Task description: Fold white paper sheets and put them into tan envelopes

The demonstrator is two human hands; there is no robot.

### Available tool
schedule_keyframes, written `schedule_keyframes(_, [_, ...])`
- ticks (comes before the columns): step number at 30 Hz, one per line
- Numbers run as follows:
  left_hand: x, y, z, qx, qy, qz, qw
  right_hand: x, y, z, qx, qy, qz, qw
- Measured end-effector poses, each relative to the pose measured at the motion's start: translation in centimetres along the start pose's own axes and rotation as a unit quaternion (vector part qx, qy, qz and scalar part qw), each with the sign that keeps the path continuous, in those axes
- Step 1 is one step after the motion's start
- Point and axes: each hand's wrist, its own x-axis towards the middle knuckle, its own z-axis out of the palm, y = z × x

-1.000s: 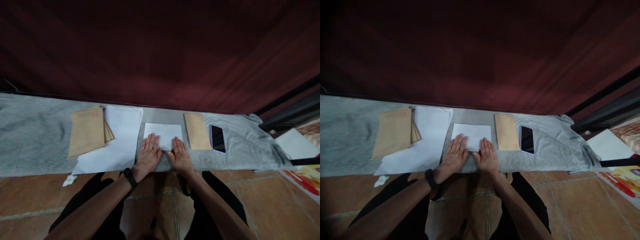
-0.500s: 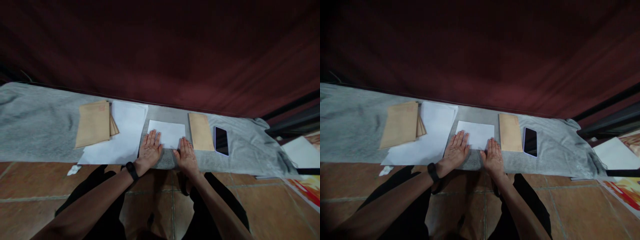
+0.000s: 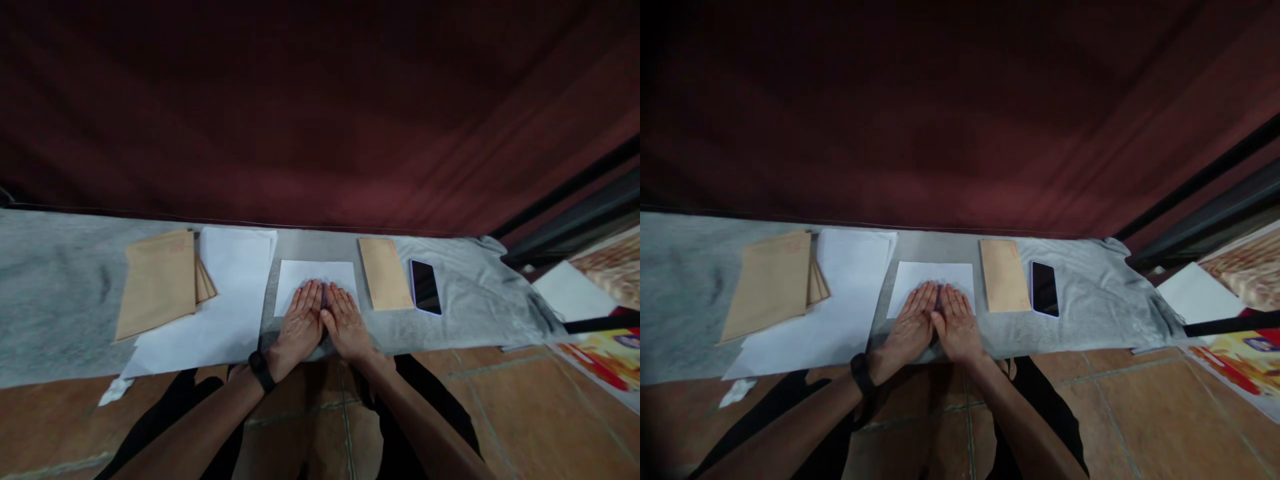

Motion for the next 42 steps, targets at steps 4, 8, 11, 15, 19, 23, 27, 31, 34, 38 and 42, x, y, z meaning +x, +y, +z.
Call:
schedule_keyframes(4, [0.4, -0.4, 0.7, 0.013, -0.015, -0.007, 1.0, 0.6, -0.2, 0.5, 0.004, -0.012, 0.008, 1.0])
schedule_keyframes(8, [1.0, -1.0, 0.7, 0.017, -0.026, -0.014, 0.999, 1.2, 0.1, 0.5, 0.007, -0.026, 0.018, 0.999])
schedule_keyframes(11, [1.6, -1.6, 0.5, 0.021, -0.027, -0.033, 0.999, 1.8, 0.2, 0.5, 0.003, -0.035, 0.03, 0.999])
schedule_keyframes(15, [2.4, -2.2, 0.2, 0.035, -0.032, -0.039, 0.998, 2.6, 0.0, 0.7, -0.01, -0.038, 0.037, 0.999])
schedule_keyframes(19, [3.2, -2.6, -0.1, 0.05, -0.051, -0.038, 0.997, 3.5, -0.1, 0.9, -0.008, -0.035, 0.026, 0.999])
schedule_keyframes(23, [3.7, -3.0, -0.3, 0.053, -0.062, -0.034, 0.996, 4.3, -0.1, 1.2, -0.006, -0.031, 0.028, 0.999])
schedule_keyframes(27, [3.9, -3.3, -0.3, 0.052, -0.05, -0.028, 0.997, 4.8, -0.2, 1.7, -0.016, -0.013, 0.047, 0.999])
schedule_keyframes(31, [3.8, -3.3, -0.3, 0.052, -0.037, -0.035, 0.997, 5.0, -0.2, 2.1, -0.029, 0.006, 0.058, 0.998])
schedule_keyframes(34, [3.8, -3.4, -0.3, 0.056, -0.033, -0.04, 0.997, 5.0, 0.0, 2.4, -0.049, 0.02, 0.055, 0.997])
schedule_keyframes(38, [3.6, -3.8, 0.0, 0.055, -0.022, -0.046, 0.997, 4.7, 0.7, 2.7, -0.083, 0.039, 0.07, 0.993])
schedule_keyframes(42, [3.4, -4.5, 0.3, 0.042, -0.005, -0.057, 0.998, 4.1, 1.7, 2.8, -0.107, 0.053, 0.091, 0.989])
